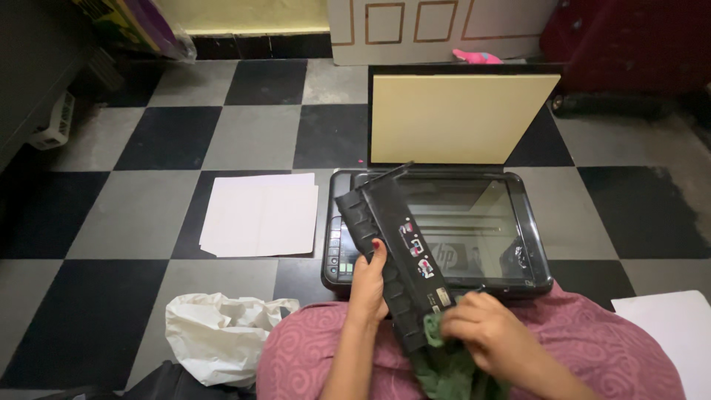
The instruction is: The person removes a black plastic printer component and wipes it with a green cloth. They repeatedly rub the component's surfaces, flip it over, and continue cleaning before placing it back into the printer.
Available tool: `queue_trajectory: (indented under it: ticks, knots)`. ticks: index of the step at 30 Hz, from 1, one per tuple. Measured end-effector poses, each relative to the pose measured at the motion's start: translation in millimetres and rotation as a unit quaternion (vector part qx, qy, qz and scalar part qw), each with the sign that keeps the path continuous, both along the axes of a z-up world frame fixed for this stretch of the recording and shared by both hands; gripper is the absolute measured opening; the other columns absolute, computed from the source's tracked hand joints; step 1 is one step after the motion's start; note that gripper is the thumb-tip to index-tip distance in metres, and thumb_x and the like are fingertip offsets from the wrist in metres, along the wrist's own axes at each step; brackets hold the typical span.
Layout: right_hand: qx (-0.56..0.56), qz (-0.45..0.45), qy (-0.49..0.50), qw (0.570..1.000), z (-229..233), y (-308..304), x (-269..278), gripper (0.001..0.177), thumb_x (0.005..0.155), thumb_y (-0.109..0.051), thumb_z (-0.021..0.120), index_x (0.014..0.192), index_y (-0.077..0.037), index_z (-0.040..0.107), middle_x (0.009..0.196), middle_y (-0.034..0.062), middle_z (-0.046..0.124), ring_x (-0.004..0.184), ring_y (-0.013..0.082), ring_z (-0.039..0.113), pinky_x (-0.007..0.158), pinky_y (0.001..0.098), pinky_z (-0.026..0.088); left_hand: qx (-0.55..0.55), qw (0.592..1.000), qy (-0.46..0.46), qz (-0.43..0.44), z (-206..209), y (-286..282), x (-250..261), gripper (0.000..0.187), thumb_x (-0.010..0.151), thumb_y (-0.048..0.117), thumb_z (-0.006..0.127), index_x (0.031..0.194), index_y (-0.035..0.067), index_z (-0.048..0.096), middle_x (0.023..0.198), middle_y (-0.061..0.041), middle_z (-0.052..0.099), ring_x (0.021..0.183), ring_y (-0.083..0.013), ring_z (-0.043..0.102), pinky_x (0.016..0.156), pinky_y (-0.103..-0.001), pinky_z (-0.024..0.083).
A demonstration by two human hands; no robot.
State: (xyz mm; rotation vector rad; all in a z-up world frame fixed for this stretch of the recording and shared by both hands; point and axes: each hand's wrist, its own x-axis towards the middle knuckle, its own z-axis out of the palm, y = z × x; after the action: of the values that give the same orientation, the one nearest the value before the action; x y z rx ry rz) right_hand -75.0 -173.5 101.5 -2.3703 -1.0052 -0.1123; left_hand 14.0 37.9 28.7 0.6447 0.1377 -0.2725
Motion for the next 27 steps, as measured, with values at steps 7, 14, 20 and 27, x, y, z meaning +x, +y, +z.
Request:
queue_trajectory:
  ticks: [7, 14, 20, 27]
  knots:
    - [0.070, -0.206, -0.156, 0.964, -5.3, 5.2, 38.1, 0.035, 0.072, 0.001, 0.071, 0.105, -0.007, 0.072, 0.111, 0.0060, 0.071, 0.100, 0.0292, 0.063, 0.087, 0.0383, 0.052, 0.352, 0.926, -0.085, -0.105, -28.5, -51.0, -28.6, 0.056, 0.095, 0.055, 0.070, 0.121, 0.005, 0.067, 0.106, -0.005, 0.073, 0.091, -0.0067, 0.064, 0.079, -0.023, 0.054]
    - [0.217, -0.393, -0.189, 0.874, -20.7, -26.2, 58.7, 0.031, 0.093, 0.004, 0.063, 0.122, -0.006, 0.068, 0.120, 0.0115, 0.065, 0.113, 0.0268, 0.063, 0.099, 0.0381, 0.051, 0.255, 0.950, -0.089, -0.153, -38.1, -69.1, -32.6, 0.051, 0.090, 0.043, 0.077, 0.118, 0.001, 0.066, 0.101, -0.006, 0.071, 0.087, -0.0133, 0.065, 0.078, -0.028, 0.055]
    - [0.601, -0.314, 0.162, 0.717, -75.2, -39.3, 64.3, 0.040, 0.097, 0.002, 0.056, 0.137, 0.000, 0.056, 0.123, 0.0090, 0.067, 0.109, 0.0196, 0.063, 0.096, 0.0331, 0.049, 0.254, 0.952, -0.155, -0.065, -34.6, -64.2, -25.6, 0.062, 0.094, 0.045, 0.071, 0.134, 0.001, 0.053, 0.117, -0.008, 0.070, 0.105, -0.0133, 0.065, 0.093, -0.029, 0.054]
    - [0.463, -0.325, 0.227, 0.793, -174.6, -16.1, 35.5, 0.050, 0.105, -0.019, 0.044, 0.149, 0.006, 0.040, 0.154, 0.0135, 0.047, 0.144, 0.0226, 0.042, 0.118, 0.0344, 0.029, 0.277, 0.932, -0.234, 0.016, -33.4, -75.6, -35.2, 0.096, 0.102, 0.056, 0.053, 0.166, 0.009, 0.000, 0.171, -0.016, 0.022, 0.117, -0.0261, 0.047, 0.104, -0.035, 0.040]
